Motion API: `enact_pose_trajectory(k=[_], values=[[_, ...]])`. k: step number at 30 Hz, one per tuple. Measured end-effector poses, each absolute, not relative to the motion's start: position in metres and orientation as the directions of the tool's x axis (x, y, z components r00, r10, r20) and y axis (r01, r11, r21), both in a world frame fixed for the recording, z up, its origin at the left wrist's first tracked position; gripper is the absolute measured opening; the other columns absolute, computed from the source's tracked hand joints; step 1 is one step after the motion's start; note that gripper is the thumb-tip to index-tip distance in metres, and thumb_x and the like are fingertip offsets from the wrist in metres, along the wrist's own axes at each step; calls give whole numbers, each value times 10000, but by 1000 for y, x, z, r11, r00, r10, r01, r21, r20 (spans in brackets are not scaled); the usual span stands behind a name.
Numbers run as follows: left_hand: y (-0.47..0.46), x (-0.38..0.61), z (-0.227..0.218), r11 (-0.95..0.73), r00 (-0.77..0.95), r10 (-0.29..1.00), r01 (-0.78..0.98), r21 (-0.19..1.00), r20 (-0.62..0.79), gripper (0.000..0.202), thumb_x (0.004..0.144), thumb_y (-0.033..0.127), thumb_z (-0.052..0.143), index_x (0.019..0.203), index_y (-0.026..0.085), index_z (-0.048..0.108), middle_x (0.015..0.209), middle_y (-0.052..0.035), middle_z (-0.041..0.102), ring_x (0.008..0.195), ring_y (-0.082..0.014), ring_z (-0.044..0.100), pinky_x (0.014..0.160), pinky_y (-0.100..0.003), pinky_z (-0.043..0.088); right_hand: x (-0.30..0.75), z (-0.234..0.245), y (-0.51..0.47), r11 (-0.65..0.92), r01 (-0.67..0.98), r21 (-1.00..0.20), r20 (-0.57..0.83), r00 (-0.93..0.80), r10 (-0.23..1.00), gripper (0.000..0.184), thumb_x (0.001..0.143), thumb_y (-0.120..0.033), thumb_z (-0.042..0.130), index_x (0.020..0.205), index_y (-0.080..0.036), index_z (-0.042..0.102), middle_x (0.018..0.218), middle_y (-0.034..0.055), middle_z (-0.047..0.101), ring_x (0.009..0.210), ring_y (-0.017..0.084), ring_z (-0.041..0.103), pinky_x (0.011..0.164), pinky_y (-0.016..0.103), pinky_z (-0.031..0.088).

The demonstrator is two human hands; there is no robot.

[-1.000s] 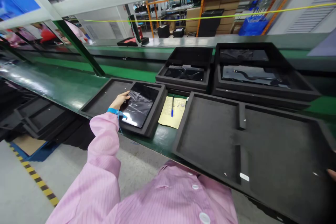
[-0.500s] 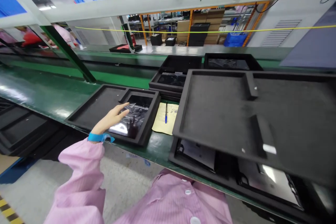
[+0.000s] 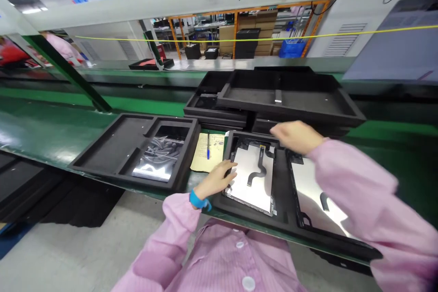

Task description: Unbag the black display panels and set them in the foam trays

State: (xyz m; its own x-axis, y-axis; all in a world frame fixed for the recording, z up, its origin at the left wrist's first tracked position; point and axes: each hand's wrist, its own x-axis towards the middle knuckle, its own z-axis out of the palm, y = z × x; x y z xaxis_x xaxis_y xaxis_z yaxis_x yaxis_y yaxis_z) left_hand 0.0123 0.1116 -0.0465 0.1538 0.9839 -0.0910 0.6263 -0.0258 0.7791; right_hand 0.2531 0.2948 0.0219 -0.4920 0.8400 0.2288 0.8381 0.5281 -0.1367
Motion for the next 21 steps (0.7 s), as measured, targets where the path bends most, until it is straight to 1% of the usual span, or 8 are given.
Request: enact_pose_trajectory(k=[3, 6, 10, 14, 16, 18, 19, 21], values=[[107, 24, -64, 17, 126, 985, 594, 804, -114, 515, 910, 350, 441, 1349, 86, 493, 1494, -196, 355, 1451, -269, 195, 1194, -438, 169, 214, -39, 270, 499, 864, -60, -8, -500, 866, 247, 921, -359, 581, 956, -116, 607, 923, 49, 602, 832, 134, 580, 787, 318, 514], [101, 25, -72, 30, 127, 985, 538, 842, -116, 494, 901, 342, 461, 1342, 123, 499, 1520, -156, 324, 1466, -242, 134, 1204, -439, 139, 205, -66, 267, 409, 912, 4, -37, -409, 912, 300, 942, -354, 543, 1128, -120, 568, 1120, 96, 560, 1038, 199, 546, 917, 411, 473], [99, 22, -79, 14, 120, 990, 423, 906, -71, 410, 876, 322, 513, 1256, 178, 570, 1476, -105, 418, 1459, -217, 178, 1207, -411, 151, 210, -68, 279, 364, 931, -19, -45, -364, 930, 384, 956, -455, 494, 1117, -115, 570, 1101, 100, 568, 1050, 205, 543, 939, 426, 454], [101, 15, -78, 14, 24, 999, 258, 966, -21, 266, 843, 339, 566, 1054, 201, 653, 1315, -98, 583, 1365, -243, 385, 1168, -392, 256, 216, -38, 290, 413, 902, -126, -52, -422, 905, 381, 966, -469, 461, 909, -135, 634, 892, 49, 629, 804, 138, 589, 745, 293, 487], [95, 11, -66, 45, -64, 997, 161, 986, -35, 260, 861, 415, 533, 877, 185, 653, 1112, -117, 674, 1196, -270, 546, 1094, -418, 360, 223, -7, 286, 442, 882, -163, 14, -446, 895, 380, 945, -468, 486, 778, -165, 643, 744, 14, 628, 686, 133, 580, 615, 247, 433], [86, 11, -45, 93, -80, 993, 67, 993, -87, 440, 882, 534, 452, 714, 162, 617, 836, -123, 692, 953, -277, 652, 969, -450, 463, 233, 30, 270, 475, 862, -177, 185, -445, 876, 410, 914, -498, 503, 680, -182, 620, 651, 7, 609, 643, 150, 574, 550, 260, 367], [80, 13, -33, 130, -34, 991, -3, 992, -130, 524, 883, 595, 403, 719, 148, 623, 769, -124, 683, 879, -278, 669, 914, -465, 492, 238, 47, 255, 492, 852, -177, 303, -428, 851, 436, 908, -531, 486, 674, -185, 610, 641, 13, 608, 644, 160, 575, 545, 275, 351], [70, 20, -7, 222, 126, 973, -254, 942, -195, 647, 858, 690, 356, 954, 123, 652, 878, -153, 706, 916, -304, 677, 868, -500, 511, 248, 73, 215, 590, 792, -153, 613, -392, 686, 494, 905, -594, 447, 680, -183, 602, 689, 36, 635, 667, 165, 579, 589, 300, 382]])
